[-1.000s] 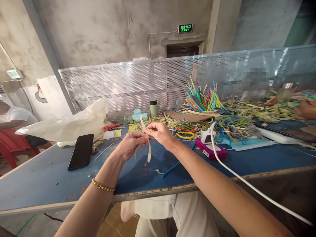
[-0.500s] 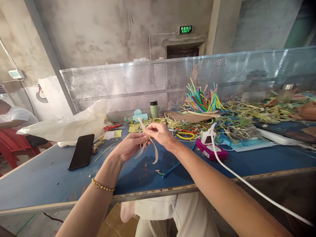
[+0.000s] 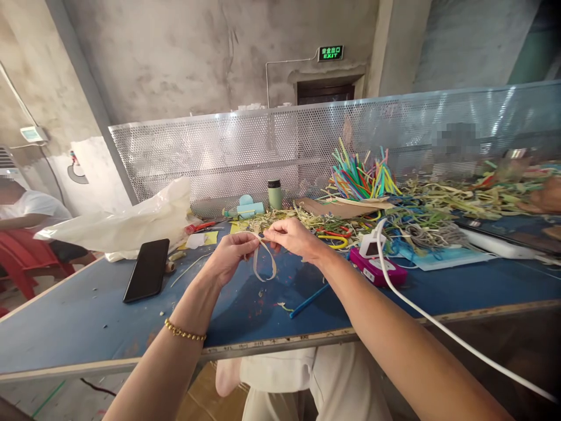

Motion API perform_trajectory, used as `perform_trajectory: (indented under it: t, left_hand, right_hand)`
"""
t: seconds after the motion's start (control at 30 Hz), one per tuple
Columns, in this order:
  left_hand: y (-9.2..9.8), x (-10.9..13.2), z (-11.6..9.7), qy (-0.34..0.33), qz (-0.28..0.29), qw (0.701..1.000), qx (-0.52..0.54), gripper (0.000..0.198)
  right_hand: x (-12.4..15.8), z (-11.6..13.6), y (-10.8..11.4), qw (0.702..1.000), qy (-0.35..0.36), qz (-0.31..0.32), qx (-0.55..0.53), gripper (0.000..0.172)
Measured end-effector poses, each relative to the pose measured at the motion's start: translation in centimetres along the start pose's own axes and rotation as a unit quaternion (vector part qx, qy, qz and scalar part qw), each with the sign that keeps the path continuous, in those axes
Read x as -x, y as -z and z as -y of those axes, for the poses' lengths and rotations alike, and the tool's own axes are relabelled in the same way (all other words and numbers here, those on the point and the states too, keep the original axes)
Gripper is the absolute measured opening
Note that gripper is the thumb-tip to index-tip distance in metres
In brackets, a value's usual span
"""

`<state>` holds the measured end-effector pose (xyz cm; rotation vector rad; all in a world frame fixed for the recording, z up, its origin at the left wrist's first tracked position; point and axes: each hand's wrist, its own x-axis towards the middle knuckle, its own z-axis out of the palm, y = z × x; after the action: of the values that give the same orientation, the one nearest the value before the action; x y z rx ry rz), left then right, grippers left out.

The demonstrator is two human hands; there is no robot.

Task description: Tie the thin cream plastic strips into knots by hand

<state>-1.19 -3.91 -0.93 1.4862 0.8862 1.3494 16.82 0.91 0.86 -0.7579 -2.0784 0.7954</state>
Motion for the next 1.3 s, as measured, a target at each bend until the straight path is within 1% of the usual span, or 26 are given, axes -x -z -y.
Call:
perform_trajectory:
  t: [0.03, 0.1, 0.2, 0.23, 0.27, 0.4, 0.5, 0.57, 0.67, 0.77, 0.9, 1.0, 1.17, 1.3]
  left_hand:
    - [0.0, 0.0, 0.0, 0.001, -0.004, 1.000, 0.002, 0.024]
    - [0.1, -0.1, 0.2, 0.012, -0.014, 1.000, 0.020, 0.023]
    - [0.1, -0.3, 0.6, 0.029, -0.032, 0.996, 0.075, 0.023]
    - [0.1, -0.3, 0.7, 0.031, -0.039, 0.994, 0.097, 0.023]
    - [0.1, -0.4, 0.8, 0.032, -0.046, 0.992, 0.117, 0.023]
    - [0.1, -0.5, 0.8, 0.048, -0.067, 0.981, 0.177, 0.019]
    - [0.0, -0.4, 0.8, 0.052, -0.063, 0.979, 0.184, 0.018]
    - [0.0, -0.4, 0.8, 0.041, -0.053, 0.982, 0.174, 0.019]
    - [-0.1, -0.4, 0.9, 0.016, -0.054, 0.988, 0.145, 0.022]
    - [-0.3, -0.4, 1.0, -0.007, -0.071, 0.991, 0.110, 0.024]
    - [-0.6, -0.4, 0.9, -0.029, -0.085, 0.993, 0.073, 0.024]
    - [-0.8, -0.4, 0.7, -0.040, -0.097, 0.993, 0.061, 0.023]
    - [-1.0, -0.3, 0.6, -0.054, -0.115, 0.989, 0.073, 0.021]
    - [-1.1, -0.2, 0.7, -0.060, -0.125, 0.987, 0.079, 0.020]
  right_hand:
    - [0.0, 0.1, 0.0, 1.000, 0.012, -0.015, 0.011, 0.027]
    - [0.0, 0.4, -0.1, 0.994, 0.054, -0.075, 0.058, 0.019]
    - [0.0, 0.7, -0.6, 0.960, 0.123, -0.193, 0.159, 0.014]
    - [0.1, 0.8, -0.9, 0.951, 0.135, -0.209, 0.184, 0.016]
    - [0.2, 0.8, -1.2, 0.947, 0.137, -0.209, 0.201, 0.017]
    - [0.4, 0.7, -2.6, 0.961, 0.098, -0.136, 0.219, 0.019]
    - [0.4, 0.4, -2.9, 0.967, 0.095, -0.130, 0.198, 0.019]
    - [0.3, 0.3, -2.7, 0.979, 0.091, -0.113, 0.144, 0.021]
    - [0.4, 0.5, -2.3, 0.997, 0.052, -0.059, 0.027, 0.025]
    - [0.6, 0.8, -2.0, 0.998, 0.006, -0.029, -0.063, 0.027]
    - [0.7, 1.0, -2.1, 0.996, -0.019, -0.025, -0.083, 0.024]
    - [0.6, 0.9, -2.4, 0.995, -0.013, -0.026, -0.092, 0.023]
    - [0.5, 0.7, -2.7, 0.993, -0.002, -0.024, -0.117, 0.022]
    - [0.7, 0.9, -2.8, 0.993, 0.004, -0.025, -0.116, 0.024]
